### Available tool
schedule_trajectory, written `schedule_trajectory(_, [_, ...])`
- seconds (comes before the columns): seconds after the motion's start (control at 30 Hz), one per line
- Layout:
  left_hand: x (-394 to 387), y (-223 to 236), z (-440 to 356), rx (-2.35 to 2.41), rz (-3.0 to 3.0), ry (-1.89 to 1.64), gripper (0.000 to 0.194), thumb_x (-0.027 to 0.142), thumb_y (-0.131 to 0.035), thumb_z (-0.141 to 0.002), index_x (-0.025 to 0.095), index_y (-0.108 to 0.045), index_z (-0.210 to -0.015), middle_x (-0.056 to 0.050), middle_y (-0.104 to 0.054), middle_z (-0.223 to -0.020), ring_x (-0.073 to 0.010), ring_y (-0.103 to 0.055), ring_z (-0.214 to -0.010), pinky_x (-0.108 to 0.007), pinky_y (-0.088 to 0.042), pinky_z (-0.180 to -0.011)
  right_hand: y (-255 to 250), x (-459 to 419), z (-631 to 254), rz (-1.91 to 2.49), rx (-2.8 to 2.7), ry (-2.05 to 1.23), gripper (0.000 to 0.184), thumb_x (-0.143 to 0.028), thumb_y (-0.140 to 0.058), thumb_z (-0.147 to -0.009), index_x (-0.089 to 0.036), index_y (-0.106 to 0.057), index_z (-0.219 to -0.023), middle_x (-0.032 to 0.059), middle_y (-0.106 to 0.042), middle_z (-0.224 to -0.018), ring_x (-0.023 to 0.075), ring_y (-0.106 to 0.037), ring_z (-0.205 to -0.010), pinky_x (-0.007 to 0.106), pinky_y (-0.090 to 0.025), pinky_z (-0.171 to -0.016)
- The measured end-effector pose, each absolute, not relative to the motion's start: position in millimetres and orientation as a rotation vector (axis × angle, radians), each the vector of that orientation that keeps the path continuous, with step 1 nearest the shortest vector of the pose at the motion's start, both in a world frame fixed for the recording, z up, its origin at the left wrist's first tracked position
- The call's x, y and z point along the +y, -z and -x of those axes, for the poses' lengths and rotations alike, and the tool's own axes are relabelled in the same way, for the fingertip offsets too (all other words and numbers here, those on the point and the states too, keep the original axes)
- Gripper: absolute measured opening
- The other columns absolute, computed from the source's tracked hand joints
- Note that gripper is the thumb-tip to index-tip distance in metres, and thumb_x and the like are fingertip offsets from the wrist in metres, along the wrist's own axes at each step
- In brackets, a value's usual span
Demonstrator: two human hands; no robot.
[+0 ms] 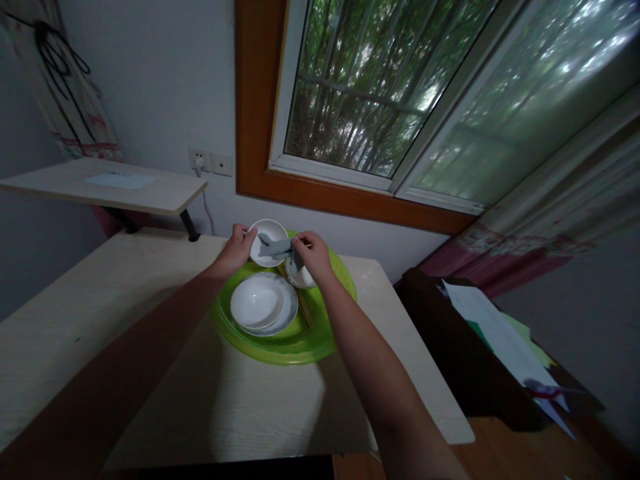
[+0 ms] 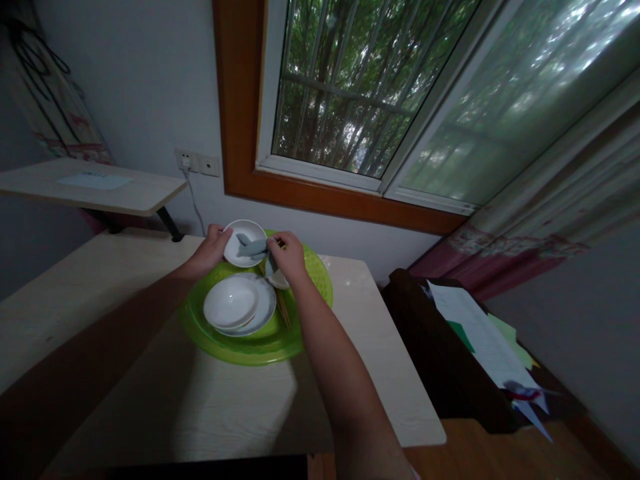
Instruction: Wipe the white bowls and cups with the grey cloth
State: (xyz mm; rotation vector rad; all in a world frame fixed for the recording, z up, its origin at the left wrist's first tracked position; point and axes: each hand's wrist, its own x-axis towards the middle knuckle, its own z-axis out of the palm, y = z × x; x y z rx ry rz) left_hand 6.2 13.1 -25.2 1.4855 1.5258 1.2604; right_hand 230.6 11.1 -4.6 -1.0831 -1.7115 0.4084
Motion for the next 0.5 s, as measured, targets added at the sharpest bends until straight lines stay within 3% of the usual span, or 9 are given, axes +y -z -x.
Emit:
schedule_trajectory(0.27, [11,24,-7,1.542,-1.491,-1.247,0.047,0.061,-0.043,-0.091,0.022,-0.043,-0.117,-0.007,-0.058,-0.091,-0.0213,-0.059,-0.078,-0.032,-0.049,-0.064,-1,21,-254,1.235,-1.043,-0.367,0.020,-0.038,-0.049,-0.081,-0.020,-0.058,-0.077,-0.0030,-0.056,-0.073,0.0147,-0.051,-0.074,0.025,-0.041,-0.073])
schedule_trajectory(0.5, [8,18,-8,1.569,-1.477,-1.231,0.045,0.059,-0.045,-0.090,0.021,-0.044,-0.114,-0.008,-0.059,-0.090,-0.0215,-0.058,-0.077,-0.031,-0.048,-0.062,14,35,-268,1.470,-1.044,-0.400,0.021,-0.038,-0.049,-0.077,-0.020,-0.060,-0.075,-0.0018,-0.060,-0.075,0.0162,-0.053,-0.075,0.026,-0.038,-0.070])
